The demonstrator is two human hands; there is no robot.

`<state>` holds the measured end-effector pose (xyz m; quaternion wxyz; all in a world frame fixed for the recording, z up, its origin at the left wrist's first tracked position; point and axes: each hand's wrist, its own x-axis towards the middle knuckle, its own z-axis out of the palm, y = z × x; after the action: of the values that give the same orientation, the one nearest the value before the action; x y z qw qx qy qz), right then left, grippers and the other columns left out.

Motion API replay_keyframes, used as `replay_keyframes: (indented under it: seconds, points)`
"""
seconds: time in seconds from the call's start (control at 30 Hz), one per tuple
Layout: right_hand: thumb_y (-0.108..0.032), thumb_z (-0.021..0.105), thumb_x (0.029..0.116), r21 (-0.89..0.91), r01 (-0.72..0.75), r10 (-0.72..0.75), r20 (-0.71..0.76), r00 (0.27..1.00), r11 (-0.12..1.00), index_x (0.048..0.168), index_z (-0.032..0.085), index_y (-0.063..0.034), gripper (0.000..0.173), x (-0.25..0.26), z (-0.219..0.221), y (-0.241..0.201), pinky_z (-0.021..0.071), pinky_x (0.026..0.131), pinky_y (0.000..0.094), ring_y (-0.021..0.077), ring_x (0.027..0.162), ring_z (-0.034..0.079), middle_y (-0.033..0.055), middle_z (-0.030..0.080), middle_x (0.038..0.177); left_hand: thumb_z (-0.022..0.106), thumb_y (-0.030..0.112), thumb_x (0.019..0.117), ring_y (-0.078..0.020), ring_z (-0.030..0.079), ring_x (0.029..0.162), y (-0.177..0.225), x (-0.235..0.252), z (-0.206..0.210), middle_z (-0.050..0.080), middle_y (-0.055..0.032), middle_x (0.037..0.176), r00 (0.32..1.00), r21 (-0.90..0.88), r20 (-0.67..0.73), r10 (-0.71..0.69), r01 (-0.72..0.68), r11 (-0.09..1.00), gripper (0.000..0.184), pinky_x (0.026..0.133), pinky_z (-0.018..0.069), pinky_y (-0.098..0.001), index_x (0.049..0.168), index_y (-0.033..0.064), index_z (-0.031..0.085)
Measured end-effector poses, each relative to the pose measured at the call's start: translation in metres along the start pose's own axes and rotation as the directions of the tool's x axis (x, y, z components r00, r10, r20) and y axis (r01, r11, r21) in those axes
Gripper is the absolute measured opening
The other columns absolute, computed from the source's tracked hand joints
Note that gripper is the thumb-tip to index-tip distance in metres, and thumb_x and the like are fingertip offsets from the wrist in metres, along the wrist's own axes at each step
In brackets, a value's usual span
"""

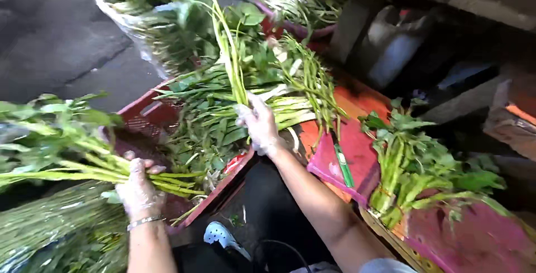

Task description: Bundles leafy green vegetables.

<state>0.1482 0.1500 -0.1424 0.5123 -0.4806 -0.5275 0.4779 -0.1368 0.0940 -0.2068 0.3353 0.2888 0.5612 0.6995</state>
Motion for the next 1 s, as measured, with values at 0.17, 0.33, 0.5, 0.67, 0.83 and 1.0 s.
replay_keyframes:
  seconds: [0.17, 0.33, 0.5, 0.67, 0.83, 1.0]
  points:
    - [-0.01, 0.061, 0.1014, 0.368, -0.138, 0.071, 0.188, 0.98, 0.919, 0.149, 0.045, -0.0078, 0.05, 0.003, 0.045, 0.0, 0.054, 0.069, 0.0261, 0.0087, 0.076, 0.062, 0.0059, 0.066, 0.099, 0.048, 0.011, 0.1059, -0.0092, 0.064, 0.063, 0.008, -0.008, 0.007, 0.064, 0.0014, 0.082, 0.999, 0.021, -0.003, -0.045, 0.045, 0.999, 0.035, 0.061, 0.0595, -0.0263, 0.14, 0.0058, 0.042]
    - [-0.004, 0.061, 0.0985, 0.409, -0.183, 0.084, 0.247, 0.965, 0.894, 0.146, 0.045, -0.0081, 0.051, -0.01, 0.087, 0.008, 0.0582, 0.072, 0.0287, 0.011, 0.077, 0.065, 0.0057, 0.066, 0.103, 0.046, 0.012, 0.1072, -0.0098, 0.064, 0.066, 0.017, -0.019, 0.018, 0.064, -0.0017, 0.084, 0.993, 0.055, 0.026, -0.118, 0.117, 0.992, 0.037, 0.064, 0.0586, -0.0261, 0.144, 0.0047, 0.041]
    - [-0.004, 0.067, 0.0941, 0.115, -0.133, 0.09, 0.321, 0.943, 0.984, 0.137, 0.057, 0.001, 0.044, -0.034, 0.129, 0.035, 0.0592, 0.087, 0.0331, 0.0163, 0.097, 0.068, 0.0144, 0.067, 0.118, 0.053, 0.016, 0.1063, -0.012, 0.065, 0.072, 0.016, -0.016, 0.027, 0.067, -0.0046, 0.088, 0.986, 0.079, 0.048, -0.162, 0.158, 0.984, 0.041, 0.068, 0.0576, -0.0281, 0.146, 0.0061, 0.045]
    - [-0.012, 0.066, 0.0967, -0.158, 0.115, -0.05, 0.368, 0.929, 0.981, 0.13, 0.068, -0.0003, 0.035, -0.037, 0.134, 0.047, 0.0523, 0.101, 0.0396, 0.0238, 0.115, 0.064, 0.0189, 0.066, 0.124, 0.074, 0.014, 0.0928, -0.0153, 0.066, 0.089, 0.018, -0.018, 0.035, 0.066, -0.0129, 0.107, 0.975, 0.147, -0.003, -0.221, 0.219, 0.965, 0.059, 0.082, 0.0566, -0.0327, 0.142, 0.0009, 0.045]
    - [-0.014, 0.066, 0.0982, -0.203, 0.077, 0.029, 0.474, 0.88, 0.976, 0.134, 0.065, -0.0022, 0.038, -0.025, 0.12, 0.041, 0.0535, 0.101, 0.0383, 0.0223, 0.115, 0.065, 0.0175, 0.066, 0.127, 0.077, 0.006, 0.0877, -0.0117, 0.066, 0.081, 0.017, -0.018, 0.036, 0.067, -0.0084, 0.098, 0.978, 0.095, 0.062, -0.198, 0.191, 0.977, 0.056, 0.076, 0.0574, -0.0287, 0.135, 0.0002, 0.048]
    - [-0.002, 0.062, 0.0953, 0.131, -0.058, 0.009, 0.348, 0.937, 0.99, 0.133, 0.06, 0.0042, 0.038, -0.028, 0.11, 0.036, 0.0586, 0.084, 0.0282, 0.0109, 0.092, 0.067, 0.0121, 0.067, 0.113, 0.07, 0.011, 0.0948, -0.0109, 0.064, 0.073, 0.02, -0.015, 0.03, 0.069, -0.0051, 0.092, 0.991, 0.114, 0.035, -0.131, 0.126, 0.985, 0.048, 0.07, 0.0563, -0.0279, 0.139, 0.0043, 0.052]
